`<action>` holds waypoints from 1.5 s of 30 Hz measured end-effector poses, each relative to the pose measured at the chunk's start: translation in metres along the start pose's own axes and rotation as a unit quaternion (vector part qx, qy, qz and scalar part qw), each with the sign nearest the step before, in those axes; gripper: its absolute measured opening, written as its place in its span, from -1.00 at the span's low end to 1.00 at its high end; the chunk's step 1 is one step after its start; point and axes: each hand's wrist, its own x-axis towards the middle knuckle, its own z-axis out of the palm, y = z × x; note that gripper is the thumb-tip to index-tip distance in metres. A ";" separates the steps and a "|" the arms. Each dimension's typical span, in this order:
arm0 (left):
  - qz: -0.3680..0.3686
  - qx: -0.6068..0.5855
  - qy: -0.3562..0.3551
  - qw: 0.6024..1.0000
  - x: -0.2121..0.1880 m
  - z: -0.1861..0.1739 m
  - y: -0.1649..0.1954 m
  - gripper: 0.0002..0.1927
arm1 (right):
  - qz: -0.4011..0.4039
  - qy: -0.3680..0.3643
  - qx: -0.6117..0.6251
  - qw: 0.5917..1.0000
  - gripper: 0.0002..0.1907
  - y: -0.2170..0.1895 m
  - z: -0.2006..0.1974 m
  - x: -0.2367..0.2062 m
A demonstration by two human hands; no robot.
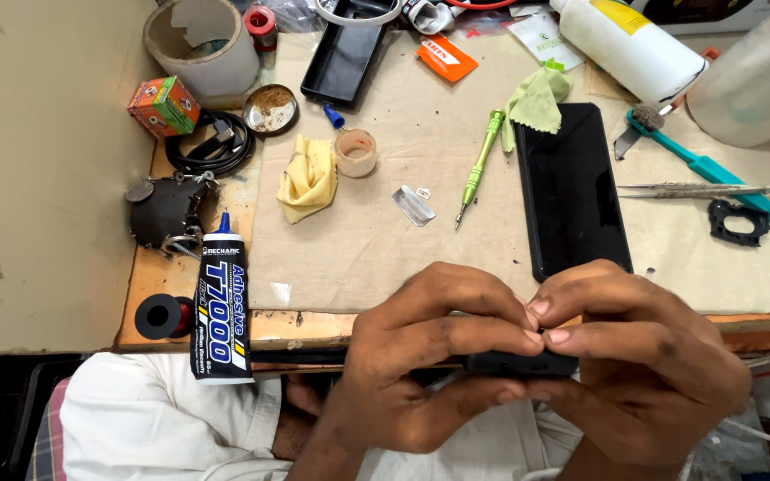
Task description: The person repairs a keypad mobile phone at a workbench. They pry open the back cover, remove and reseat the battery, use a green screwdriver on the phone, press its buttons, power the phone on to test it, then press the cover closed and set the phone down.
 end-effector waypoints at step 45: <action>-0.061 -0.015 -0.131 0.989 0.034 -0.008 -0.014 -0.48 | 0.129 0.120 -0.123 0.977 -0.56 -0.022 0.019 -0.010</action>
